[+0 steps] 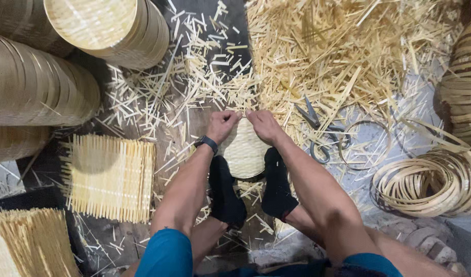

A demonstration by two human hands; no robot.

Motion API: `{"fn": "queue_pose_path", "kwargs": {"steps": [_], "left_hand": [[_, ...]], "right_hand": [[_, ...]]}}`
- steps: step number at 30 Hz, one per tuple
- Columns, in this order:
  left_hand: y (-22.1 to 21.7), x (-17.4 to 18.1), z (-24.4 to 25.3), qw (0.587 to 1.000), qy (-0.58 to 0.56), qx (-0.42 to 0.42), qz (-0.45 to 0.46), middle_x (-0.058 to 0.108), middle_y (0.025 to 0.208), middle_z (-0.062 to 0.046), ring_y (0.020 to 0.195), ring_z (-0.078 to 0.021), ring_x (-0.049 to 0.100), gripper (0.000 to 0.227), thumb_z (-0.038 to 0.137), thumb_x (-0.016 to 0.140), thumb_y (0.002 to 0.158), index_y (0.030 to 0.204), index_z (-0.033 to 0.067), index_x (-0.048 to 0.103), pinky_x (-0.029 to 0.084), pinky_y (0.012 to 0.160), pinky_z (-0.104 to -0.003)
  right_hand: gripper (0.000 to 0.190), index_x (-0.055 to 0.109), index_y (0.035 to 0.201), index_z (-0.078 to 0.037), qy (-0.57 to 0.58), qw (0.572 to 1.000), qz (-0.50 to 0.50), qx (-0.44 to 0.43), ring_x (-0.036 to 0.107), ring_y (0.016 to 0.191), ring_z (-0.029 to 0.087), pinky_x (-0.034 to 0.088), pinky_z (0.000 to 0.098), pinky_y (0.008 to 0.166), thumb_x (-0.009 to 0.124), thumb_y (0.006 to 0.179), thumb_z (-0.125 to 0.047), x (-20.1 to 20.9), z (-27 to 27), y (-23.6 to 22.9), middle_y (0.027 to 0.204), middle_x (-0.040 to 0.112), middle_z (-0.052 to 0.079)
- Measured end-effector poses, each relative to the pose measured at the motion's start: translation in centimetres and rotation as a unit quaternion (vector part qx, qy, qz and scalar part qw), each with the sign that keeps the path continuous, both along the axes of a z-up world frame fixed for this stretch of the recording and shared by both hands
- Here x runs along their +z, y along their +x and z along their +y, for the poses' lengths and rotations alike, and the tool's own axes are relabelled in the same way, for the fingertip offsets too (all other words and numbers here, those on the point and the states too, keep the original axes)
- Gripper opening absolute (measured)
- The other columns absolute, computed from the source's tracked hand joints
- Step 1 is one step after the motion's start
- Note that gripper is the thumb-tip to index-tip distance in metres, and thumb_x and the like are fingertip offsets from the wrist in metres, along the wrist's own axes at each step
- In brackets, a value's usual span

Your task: The person assembles bamboo containers by fitting circular rims onto woven mats and trimming the excess bamboo using shears.

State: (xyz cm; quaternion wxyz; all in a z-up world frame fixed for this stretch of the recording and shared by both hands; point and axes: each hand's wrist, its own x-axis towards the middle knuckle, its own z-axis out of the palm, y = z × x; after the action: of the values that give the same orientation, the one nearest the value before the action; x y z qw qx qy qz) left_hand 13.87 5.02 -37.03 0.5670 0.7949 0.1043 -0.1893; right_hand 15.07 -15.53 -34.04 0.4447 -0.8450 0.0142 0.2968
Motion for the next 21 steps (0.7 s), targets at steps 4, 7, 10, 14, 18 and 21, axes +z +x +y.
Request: {"fn": "queue_pose_path", "kwargs": {"steps": [4,7,10,14,18,21], "left_hand": [[-0.6,2.3,0.3,0.988,-0.011,-0.107,-0.111,0.072,0.114,-0.01,0.106,-0.0193,0.066,0.059,0.043,0.092,0.08,0.119,0.0029,0.073,0.051,0.092,-0.036],[0.2,5.7,-0.1,0.991,0.024,-0.118,0.054,0.076,0.115,-0.012,0.108,-0.024,0.073,0.077,0.041,0.098,0.055,0.119,0.0075,0.071,0.059,0.097,-0.038],[0.2,10.5,-1.2,0.983,0.087,-0.134,-0.089,0.073,0.113,-0.015,0.109,-0.0255,0.067,0.076,0.034,0.104,0.053,0.114,0.0064,0.07,0.054,0.097,-0.04],[-4.8,17.4,-2.4,0.949,0.151,-0.145,-0.236,0.074,0.112,-0.008,0.099,-0.0212,0.07,0.058,0.035,0.089,0.071,0.121,0.0128,0.068,0.06,0.086,-0.037],[-12.1,17.9,-3.9,0.832,0.338,-0.279,-0.339,0.067,0.101,-0.005,0.095,-0.0217,0.064,0.034,-0.004,0.065,0.088,0.114,0.0177,0.066,0.055,0.083,-0.036],[-17.7,15.5,-1.5,0.742,0.399,-0.34,-0.419,0.064,0.106,-0.011,0.103,-0.0299,0.062,0.043,0.014,0.069,0.075,0.116,0.01,0.057,0.053,0.093,-0.045]], "right_hand": [[0.052,0.073,0.098,0.001,0.065,0.985,-0.14,-0.072,0.065,0.09,0.028,0.049,0.0446,0.091,0.039,0.108,-0.038,0.2,-0.3,-0.8,0.096,0.07,0.022],[0.048,0.065,0.103,0.003,-0.091,0.975,-0.185,-0.076,0.062,0.095,0.034,0.047,0.0479,0.085,0.046,0.107,-0.041,6.0,-3.9,-1.3,0.106,0.063,0.024],[0.045,0.071,0.103,-0.004,-0.224,0.944,-0.191,0.147,0.066,0.099,0.038,0.052,0.0486,0.093,0.048,0.103,-0.042,16.1,-11.0,-1.3,0.106,0.068,0.021],[0.044,0.074,0.103,-0.009,-0.344,0.891,-0.159,0.251,0.07,0.1,0.036,0.056,0.049,0.09,0.052,0.098,-0.046,24.5,-18.4,-4.9,0.107,0.071,0.018],[0.037,0.077,0.104,-0.014,-0.33,0.921,-0.079,0.191,0.073,0.094,0.036,0.057,0.0497,0.089,0.057,0.094,-0.043,20.3,-21.9,-8.4,0.101,0.076,0.016],[0.039,0.07,0.111,-0.007,-0.308,0.941,-0.096,0.099,0.066,0.105,0.039,0.054,0.0501,0.094,0.068,0.089,-0.039,10.5,-22.6,-10.0,0.116,0.068,0.023]]}}
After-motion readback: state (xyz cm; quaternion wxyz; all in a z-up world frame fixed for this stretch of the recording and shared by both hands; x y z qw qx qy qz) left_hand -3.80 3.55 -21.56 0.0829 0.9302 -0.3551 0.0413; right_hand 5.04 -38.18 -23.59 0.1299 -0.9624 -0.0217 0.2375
